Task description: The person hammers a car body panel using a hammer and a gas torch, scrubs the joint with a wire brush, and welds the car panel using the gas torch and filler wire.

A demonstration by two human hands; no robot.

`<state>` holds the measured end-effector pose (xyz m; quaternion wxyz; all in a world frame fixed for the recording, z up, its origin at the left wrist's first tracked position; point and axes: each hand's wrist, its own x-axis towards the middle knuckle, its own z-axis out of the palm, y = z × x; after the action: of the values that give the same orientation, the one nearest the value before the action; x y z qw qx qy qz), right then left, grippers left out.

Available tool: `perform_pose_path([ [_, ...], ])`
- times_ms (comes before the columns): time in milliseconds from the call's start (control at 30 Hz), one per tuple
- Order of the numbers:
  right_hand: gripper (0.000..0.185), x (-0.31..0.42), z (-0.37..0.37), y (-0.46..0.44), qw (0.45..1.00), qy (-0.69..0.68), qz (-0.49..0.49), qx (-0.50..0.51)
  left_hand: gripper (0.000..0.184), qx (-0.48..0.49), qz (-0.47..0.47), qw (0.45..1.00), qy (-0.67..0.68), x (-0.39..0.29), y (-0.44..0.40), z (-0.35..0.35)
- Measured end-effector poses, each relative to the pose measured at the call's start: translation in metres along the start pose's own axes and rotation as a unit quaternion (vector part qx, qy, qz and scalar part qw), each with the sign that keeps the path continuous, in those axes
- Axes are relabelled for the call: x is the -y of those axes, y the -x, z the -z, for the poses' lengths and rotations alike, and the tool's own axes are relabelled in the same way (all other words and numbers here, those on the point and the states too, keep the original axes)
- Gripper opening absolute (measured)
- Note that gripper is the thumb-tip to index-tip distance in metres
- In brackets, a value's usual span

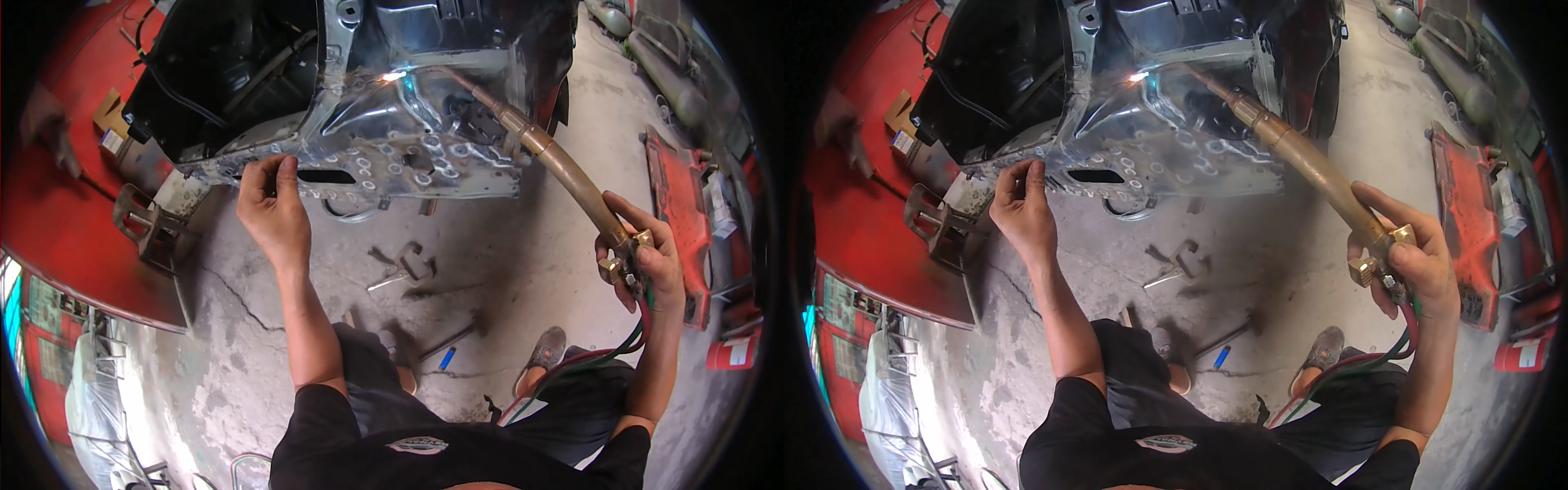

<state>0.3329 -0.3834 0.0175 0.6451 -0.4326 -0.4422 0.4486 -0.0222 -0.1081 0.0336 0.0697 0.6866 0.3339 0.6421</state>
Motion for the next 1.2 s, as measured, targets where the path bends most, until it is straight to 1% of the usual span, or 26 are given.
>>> perform_pose_path([
  [267,0.084,-0.005,0.001,-0.005,1.000,-0.015,-0.013,0.009,0.012,0.000,0.008,1.000,0.005,-0.007,0.001,-0.002],
  [367,0.084,-0.005,0.000,-0.008,1.000,-0.016,-0.015,0.011,0.012,0.006,0.015,1.000,-0.015,-0.009,0.001,0.001],
  [467,0.084,-0.004,0.001,-0.010,1.000,-0.015,-0.016,0.012,0.013,0.017,0.033,0.999,-0.015,-0.008,0.003,0.002],
  [800,0.086,-0.007,0.004,-0.014,1.000,-0.007,-0.011,0.002,0.013,0.013,0.024,1.000,-0.006,-0.005,0.003,0.000],
  [900,0.081,-0.004,-0.001,-0.014,1.000,-0.011,-0.013,0.000,0.013,0.014,0.021,1.000,-0.010,-0.003,0.004,0.000],
  [1200,0.084,-0.006,0.002,-0.016,1.000,-0.011,-0.013,-0.010,0.014,0.007,0.018,1.000,-0.001,-0.004,0.005,-0.003],
])
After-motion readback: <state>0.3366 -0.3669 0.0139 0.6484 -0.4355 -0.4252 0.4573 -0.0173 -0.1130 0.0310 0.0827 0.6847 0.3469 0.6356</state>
